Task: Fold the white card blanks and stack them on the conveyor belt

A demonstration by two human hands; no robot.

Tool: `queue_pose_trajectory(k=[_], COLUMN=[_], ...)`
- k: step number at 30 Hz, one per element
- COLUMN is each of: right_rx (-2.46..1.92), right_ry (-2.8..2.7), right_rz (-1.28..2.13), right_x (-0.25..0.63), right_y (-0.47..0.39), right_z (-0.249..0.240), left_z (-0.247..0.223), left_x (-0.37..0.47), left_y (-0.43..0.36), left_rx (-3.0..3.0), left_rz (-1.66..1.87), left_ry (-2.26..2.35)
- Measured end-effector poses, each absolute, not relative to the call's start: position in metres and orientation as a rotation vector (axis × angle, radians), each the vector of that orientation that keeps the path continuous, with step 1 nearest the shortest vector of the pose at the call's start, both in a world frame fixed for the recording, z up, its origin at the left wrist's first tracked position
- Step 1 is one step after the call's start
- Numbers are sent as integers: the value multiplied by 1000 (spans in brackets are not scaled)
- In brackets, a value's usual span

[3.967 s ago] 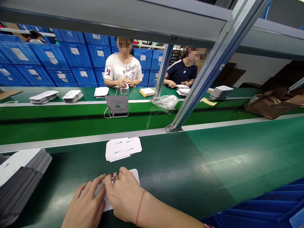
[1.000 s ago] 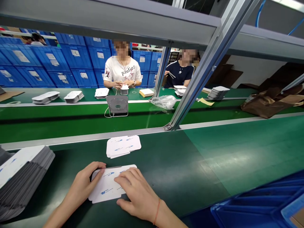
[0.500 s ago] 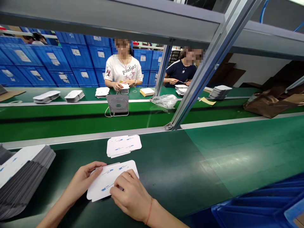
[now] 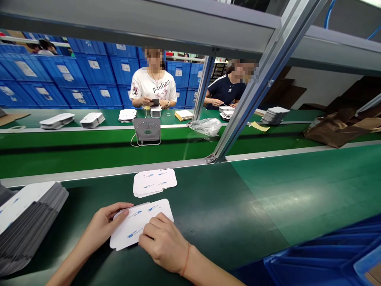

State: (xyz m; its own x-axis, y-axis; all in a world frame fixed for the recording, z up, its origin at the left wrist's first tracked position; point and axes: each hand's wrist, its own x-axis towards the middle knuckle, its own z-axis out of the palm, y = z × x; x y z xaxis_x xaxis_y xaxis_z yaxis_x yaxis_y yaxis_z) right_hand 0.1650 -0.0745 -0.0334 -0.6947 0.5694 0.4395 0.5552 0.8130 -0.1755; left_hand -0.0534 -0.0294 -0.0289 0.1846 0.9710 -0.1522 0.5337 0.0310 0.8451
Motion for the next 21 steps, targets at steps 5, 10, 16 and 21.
queue_pose_trajectory(k=[5, 10, 16, 21], right_rx=[-832, -870, -915, -905], right_ry=[-2613, -2724, -2826, -2816], right_rz=[48, 113, 333, 485], right_x=[162, 155, 148, 147], right_y=[-69, -62, -50, -40], right_z=[-35, -26, -16, -13], left_z=[-21, -20, -32, -19], left_x=[-50, -46, -52, -60], left_y=[-29, -30, -26, -40], left_rx=[1786, 1923, 2092, 2182], left_rz=[643, 630, 654, 525], left_ry=[1558, 1647, 1564, 1328])
